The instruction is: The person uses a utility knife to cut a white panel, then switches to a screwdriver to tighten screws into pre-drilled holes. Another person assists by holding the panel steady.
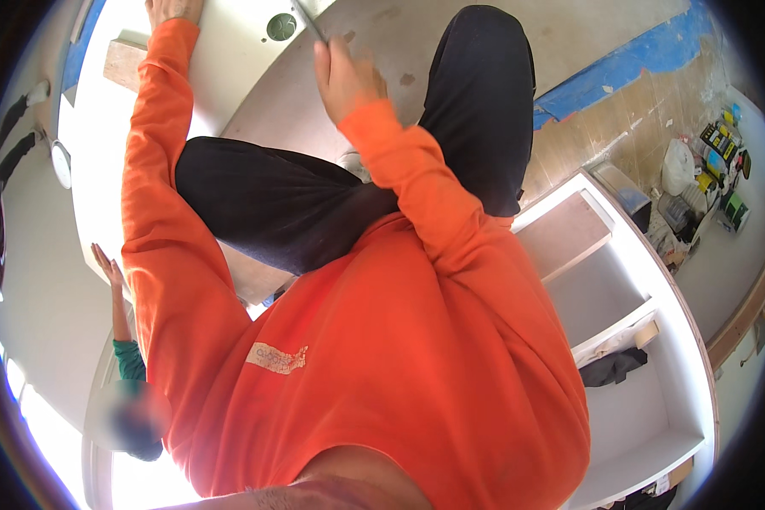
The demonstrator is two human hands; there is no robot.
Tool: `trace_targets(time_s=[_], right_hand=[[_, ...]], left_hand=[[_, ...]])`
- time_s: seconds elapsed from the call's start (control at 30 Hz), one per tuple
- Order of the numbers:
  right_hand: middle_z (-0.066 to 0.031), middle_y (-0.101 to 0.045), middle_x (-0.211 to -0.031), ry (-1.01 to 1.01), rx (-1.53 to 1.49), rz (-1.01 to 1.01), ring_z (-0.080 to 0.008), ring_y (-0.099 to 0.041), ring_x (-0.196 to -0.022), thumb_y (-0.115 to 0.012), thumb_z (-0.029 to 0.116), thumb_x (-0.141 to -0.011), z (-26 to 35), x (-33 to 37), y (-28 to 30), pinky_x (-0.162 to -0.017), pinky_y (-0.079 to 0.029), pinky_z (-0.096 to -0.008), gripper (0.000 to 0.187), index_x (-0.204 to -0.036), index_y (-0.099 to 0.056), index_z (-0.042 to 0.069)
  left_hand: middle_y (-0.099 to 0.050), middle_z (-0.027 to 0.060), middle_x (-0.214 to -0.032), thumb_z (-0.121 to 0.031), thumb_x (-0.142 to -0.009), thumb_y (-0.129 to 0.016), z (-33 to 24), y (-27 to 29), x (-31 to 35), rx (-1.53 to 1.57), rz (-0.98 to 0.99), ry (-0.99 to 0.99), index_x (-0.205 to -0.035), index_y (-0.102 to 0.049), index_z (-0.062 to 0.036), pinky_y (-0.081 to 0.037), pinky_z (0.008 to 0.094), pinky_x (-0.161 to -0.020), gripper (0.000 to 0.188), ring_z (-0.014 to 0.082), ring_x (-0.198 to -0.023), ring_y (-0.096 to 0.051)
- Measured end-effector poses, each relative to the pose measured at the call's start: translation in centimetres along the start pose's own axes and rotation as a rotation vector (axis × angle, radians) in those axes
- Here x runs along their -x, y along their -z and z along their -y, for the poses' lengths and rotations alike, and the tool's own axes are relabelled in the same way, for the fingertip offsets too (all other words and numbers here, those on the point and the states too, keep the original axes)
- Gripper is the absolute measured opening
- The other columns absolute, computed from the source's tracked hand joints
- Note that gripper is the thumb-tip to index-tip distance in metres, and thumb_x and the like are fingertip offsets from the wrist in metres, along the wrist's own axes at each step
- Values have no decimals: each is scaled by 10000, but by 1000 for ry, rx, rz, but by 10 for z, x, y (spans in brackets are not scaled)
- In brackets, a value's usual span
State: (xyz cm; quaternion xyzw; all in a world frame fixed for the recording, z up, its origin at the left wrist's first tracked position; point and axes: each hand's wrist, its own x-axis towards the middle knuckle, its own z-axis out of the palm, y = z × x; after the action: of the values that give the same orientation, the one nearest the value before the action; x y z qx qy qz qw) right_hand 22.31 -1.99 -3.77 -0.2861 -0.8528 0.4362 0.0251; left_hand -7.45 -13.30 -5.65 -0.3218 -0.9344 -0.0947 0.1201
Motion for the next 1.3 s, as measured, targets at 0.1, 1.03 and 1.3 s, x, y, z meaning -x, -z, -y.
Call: trace_targets(time_s=[0.1, 1.03, 1.3], right_hand=[[-216, -581, -592, 76, 40, -11, -469, -575, -588, -408, 385, -1001, -4, 7, -1, -558, -441, -571, 339, -914, -494, 69], [-240, -608, -643, -14, 79, 39, -492, -594, -656, -385, 387, -1005, 7, 12, 12, -615, -456, -581, 369, -915, -514, 53], [-271, -628, -737, -90, 102, 89, -501, -596, -715, -399, 376, -999, 11, 15, 12, -656, -461, -581, 346, -943, -515, 55]], left_hand=[[-300, 88, -1550, -310, -1015, -330, 12, -1, 0, -16, -11, 13, -1493, -332, -211, -180, 432, -1168, 488, 305, -1432, -243], [-288, 78, -1557, -359, -1006, -338, 9, 8, 0, -49, 7, 37, -1490, -329, -225, -189, 443, -1162, 502, 303, -1435, -234], [-300, 79, -1550, -395, -997, -358, 17, 2, -15, -13, 31, 103, -1481, -343, -220, -202, 454, -1154, 515, 311, -1431, -238]])
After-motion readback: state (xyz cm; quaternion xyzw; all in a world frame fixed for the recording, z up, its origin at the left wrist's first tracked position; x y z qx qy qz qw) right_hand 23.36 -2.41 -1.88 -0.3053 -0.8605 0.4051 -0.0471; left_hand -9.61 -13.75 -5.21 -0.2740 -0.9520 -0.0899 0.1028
